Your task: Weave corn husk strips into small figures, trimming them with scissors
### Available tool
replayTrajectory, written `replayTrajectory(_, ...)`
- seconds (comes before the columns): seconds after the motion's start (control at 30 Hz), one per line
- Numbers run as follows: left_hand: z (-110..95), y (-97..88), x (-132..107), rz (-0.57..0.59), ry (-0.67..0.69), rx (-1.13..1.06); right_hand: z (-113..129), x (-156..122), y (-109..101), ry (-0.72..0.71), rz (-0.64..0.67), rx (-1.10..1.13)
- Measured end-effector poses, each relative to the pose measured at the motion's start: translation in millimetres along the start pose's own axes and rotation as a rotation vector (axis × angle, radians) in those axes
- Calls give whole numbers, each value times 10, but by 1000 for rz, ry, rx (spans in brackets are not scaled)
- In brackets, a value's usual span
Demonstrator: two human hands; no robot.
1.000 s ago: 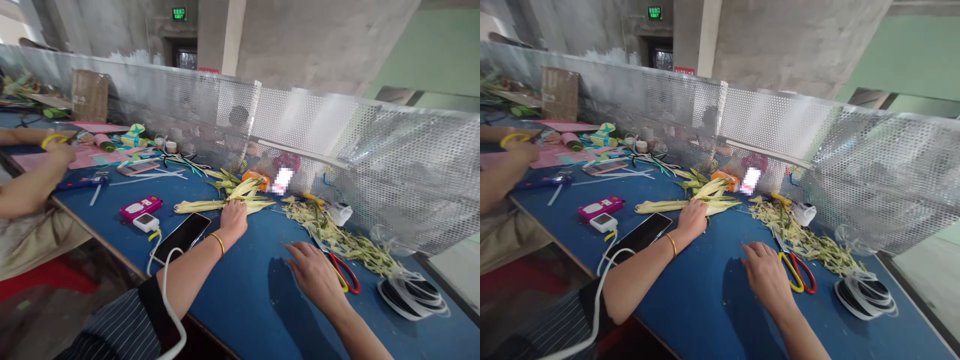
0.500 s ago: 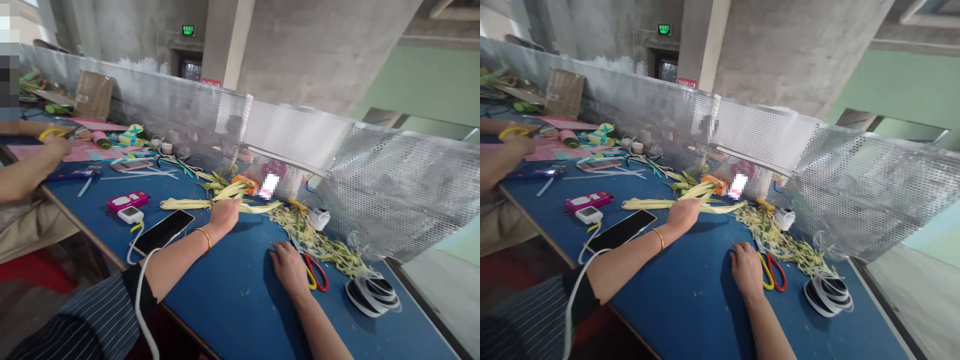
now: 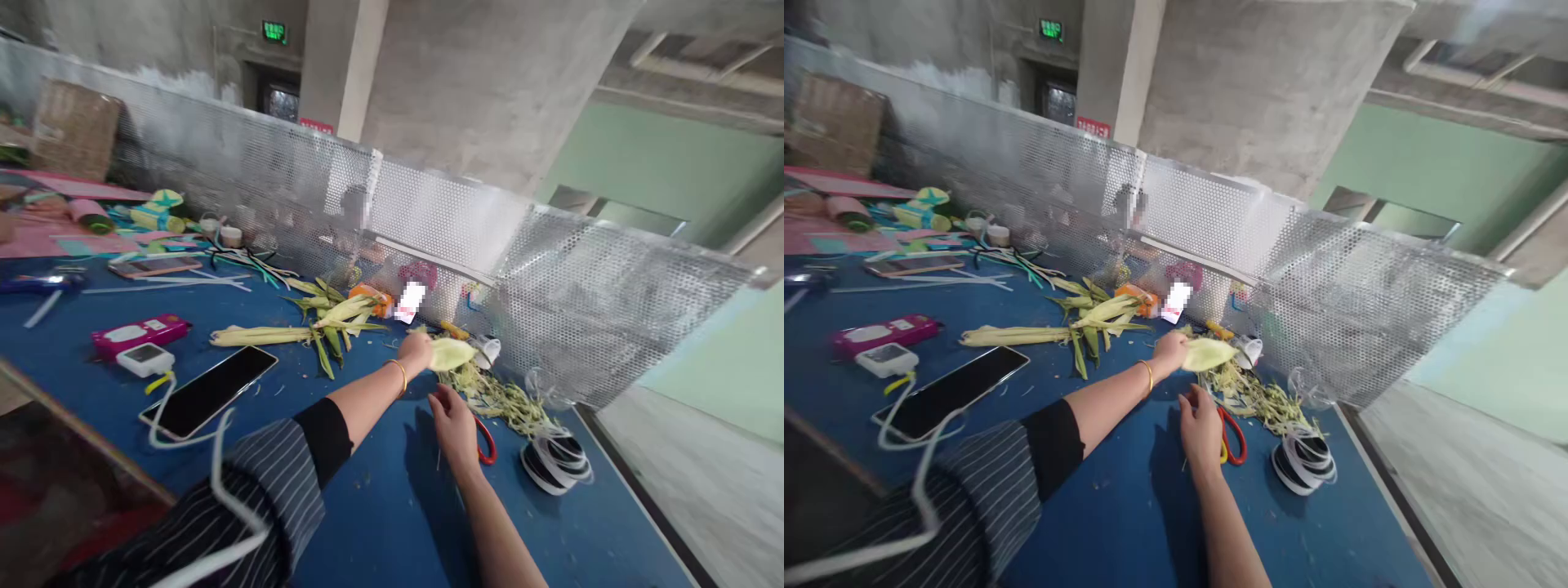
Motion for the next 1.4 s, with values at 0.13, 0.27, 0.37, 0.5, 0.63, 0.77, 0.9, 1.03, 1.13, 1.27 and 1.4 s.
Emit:
replayTrajectory(0.13,88,-10,174,70,-141,-14,68,-28,14,-35,7,-38)
replayTrajectory(0.27,177,-111,247,77,-211,-8,131,-49,4,-98,22,-97)
replayTrajectory(0.37,211,-179,233,82,-204,-54,163,-61,-16,-136,16,-116)
replayTrajectory(0.5,278,-368,140,5,-173,-71,172,-61,-38,-107,9,-28)
replayTrajectory(0.63,265,-586,-9,-100,-124,-129,136,-30,-67,-56,-39,72)
replayTrajectory(0.77,211,-616,-304,-116,-113,-272,94,-2,-62,48,-75,252)
replayTrajectory(0.9,267,-507,-703,-27,-98,-373,138,-7,-27,139,-41,551)
replayTrajectory(1.03,417,-462,-959,-5,-64,-372,143,-20,-20,383,-64,1124)
replayTrajectory(1.13,502,-452,-1012,46,-34,-317,86,1,-58,443,-148,1196)
replayTrajectory(1.27,542,-424,-1010,197,-95,-330,8,18,-76,456,-240,1168)
replayTrajectory(1.4,489,-445,-1024,152,-25,-299,45,-17,-45,451,-199,1131)
Point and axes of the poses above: each hand's wrist, its own x-axis towards the middle knuckle, its own y-axis out of the palm, z = x × y, the point moved 3 cm from there along x, towards the middle knuckle, and after that the axes turned 7 degrees about -y, right-handed, at the moved point
